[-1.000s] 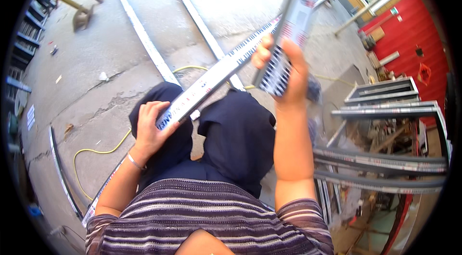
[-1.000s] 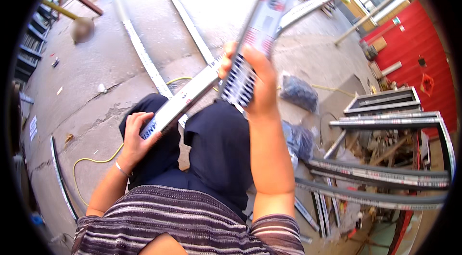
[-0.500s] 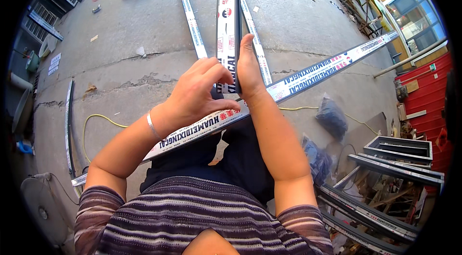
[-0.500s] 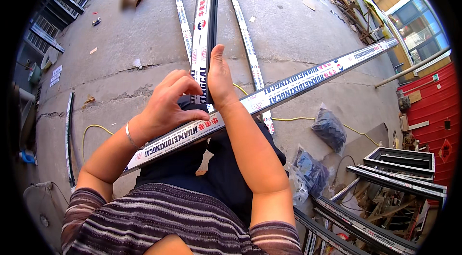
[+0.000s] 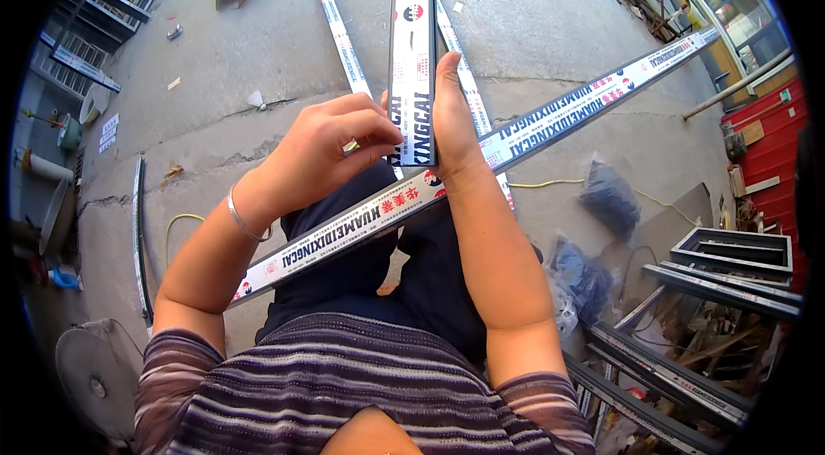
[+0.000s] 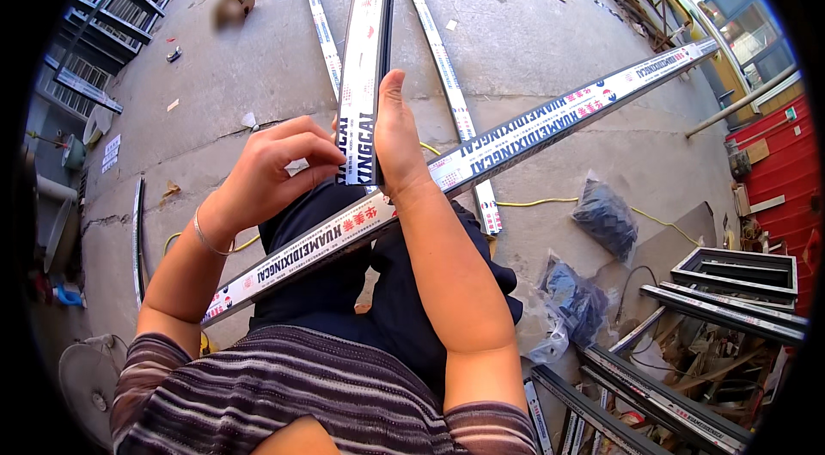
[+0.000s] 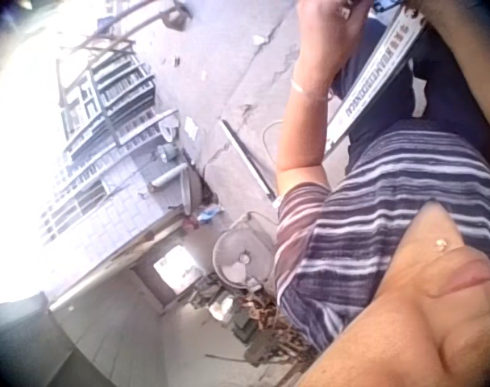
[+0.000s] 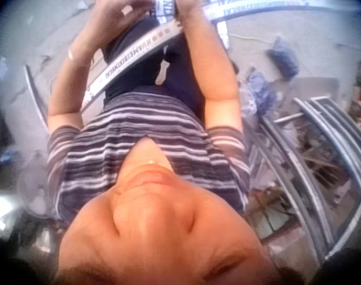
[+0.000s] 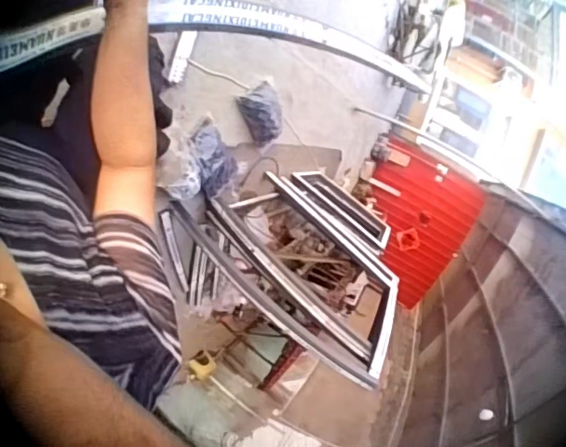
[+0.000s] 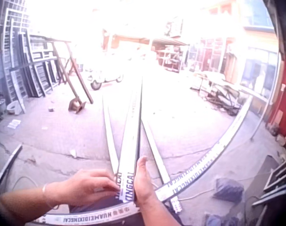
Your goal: The person places black plastic caps onto the ends of long metal rails and secures them using a power drill and screws. They handle several rails one at a time, picking screws from a small container and driving them through the caps into the metal.
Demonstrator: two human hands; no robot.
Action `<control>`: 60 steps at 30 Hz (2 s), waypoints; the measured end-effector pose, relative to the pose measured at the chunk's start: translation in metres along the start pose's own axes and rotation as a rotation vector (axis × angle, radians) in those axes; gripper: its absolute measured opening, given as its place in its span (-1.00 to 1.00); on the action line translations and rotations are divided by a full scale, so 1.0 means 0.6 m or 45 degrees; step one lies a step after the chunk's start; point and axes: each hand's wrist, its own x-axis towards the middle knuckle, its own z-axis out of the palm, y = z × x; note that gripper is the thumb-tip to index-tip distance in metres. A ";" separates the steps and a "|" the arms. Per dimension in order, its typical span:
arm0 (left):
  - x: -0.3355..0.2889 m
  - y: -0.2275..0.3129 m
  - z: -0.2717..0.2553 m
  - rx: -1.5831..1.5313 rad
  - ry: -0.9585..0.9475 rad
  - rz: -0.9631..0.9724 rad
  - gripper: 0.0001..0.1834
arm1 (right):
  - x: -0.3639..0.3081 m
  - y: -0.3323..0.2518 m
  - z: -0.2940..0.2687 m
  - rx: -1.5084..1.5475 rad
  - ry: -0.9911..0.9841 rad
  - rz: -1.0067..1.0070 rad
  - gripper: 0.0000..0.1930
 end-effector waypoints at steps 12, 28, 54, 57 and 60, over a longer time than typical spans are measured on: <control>0.041 0.001 -0.027 0.458 -0.324 0.669 -0.76 | -0.002 0.000 0.003 0.115 0.108 -0.010 -0.24; 0.082 -0.002 -0.037 0.454 -0.667 0.905 -0.84 | 0.002 0.024 0.000 0.384 0.050 0.078 -0.24; 0.081 0.001 -0.007 0.309 -0.529 0.515 -0.82 | -0.015 -0.004 0.009 0.329 -0.019 0.216 -0.23; 0.077 -0.008 0.002 0.252 -0.321 0.397 -0.88 | -0.011 0.003 0.018 0.312 0.011 0.253 -0.24; 0.068 -0.006 0.004 0.168 -0.106 0.084 -0.92 | -0.014 0.000 0.007 0.172 -0.072 0.264 -0.12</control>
